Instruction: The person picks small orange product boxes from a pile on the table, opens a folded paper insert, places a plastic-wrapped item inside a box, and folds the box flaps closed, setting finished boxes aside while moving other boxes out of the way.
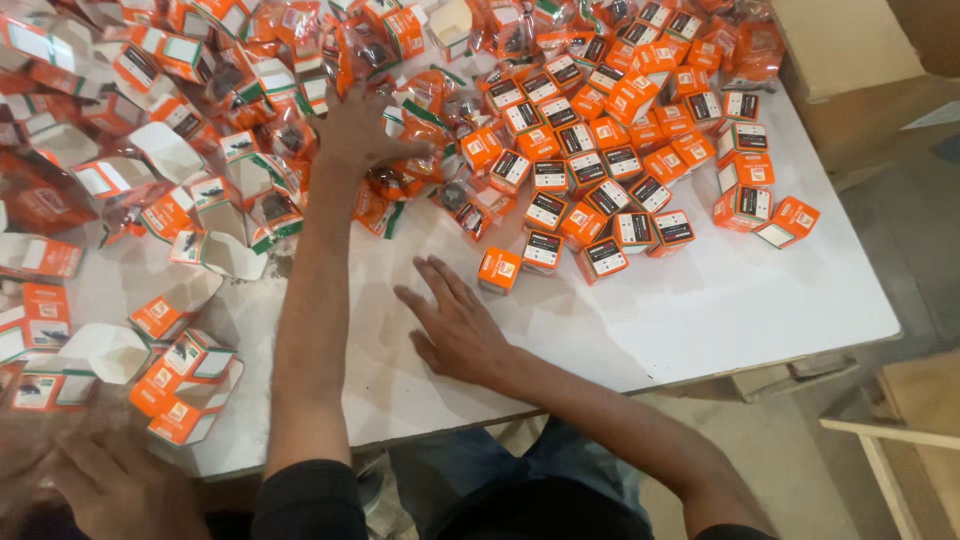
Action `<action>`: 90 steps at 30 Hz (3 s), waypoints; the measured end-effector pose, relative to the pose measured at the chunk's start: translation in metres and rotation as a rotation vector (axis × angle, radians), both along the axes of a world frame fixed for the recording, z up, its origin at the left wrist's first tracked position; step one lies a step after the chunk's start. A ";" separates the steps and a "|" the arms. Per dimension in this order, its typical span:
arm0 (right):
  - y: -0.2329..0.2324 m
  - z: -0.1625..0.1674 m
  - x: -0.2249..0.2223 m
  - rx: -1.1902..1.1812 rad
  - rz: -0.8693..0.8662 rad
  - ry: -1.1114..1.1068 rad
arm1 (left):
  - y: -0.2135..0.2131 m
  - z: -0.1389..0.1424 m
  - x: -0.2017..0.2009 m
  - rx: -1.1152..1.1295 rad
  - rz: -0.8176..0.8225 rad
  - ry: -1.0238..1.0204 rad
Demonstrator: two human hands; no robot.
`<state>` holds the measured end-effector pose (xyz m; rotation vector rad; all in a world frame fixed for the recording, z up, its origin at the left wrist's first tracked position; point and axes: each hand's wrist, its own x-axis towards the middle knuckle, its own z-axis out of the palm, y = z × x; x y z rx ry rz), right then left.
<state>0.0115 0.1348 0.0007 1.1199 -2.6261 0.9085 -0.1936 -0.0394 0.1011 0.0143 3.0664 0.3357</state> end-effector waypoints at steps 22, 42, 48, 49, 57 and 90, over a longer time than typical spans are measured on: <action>0.026 -0.015 -0.093 0.125 -0.383 0.150 | -0.058 -0.042 0.149 0.165 -0.265 0.427; 0.112 0.026 0.064 -0.823 -0.256 -0.354 | 0.083 -0.092 0.271 0.909 -0.249 0.381; 0.106 0.047 0.063 -0.109 -0.361 -0.117 | 0.085 -0.093 0.270 0.722 -0.381 0.365; 0.106 0.052 0.062 -0.023 -0.332 -0.098 | 0.085 -0.092 0.270 0.736 -0.387 0.354; 0.111 0.073 0.057 0.214 -0.096 0.057 | 0.084 -0.087 0.269 0.652 -0.390 0.248; 0.096 0.049 0.045 0.466 -0.150 -0.058 | 0.099 -0.108 0.287 1.023 -0.179 0.430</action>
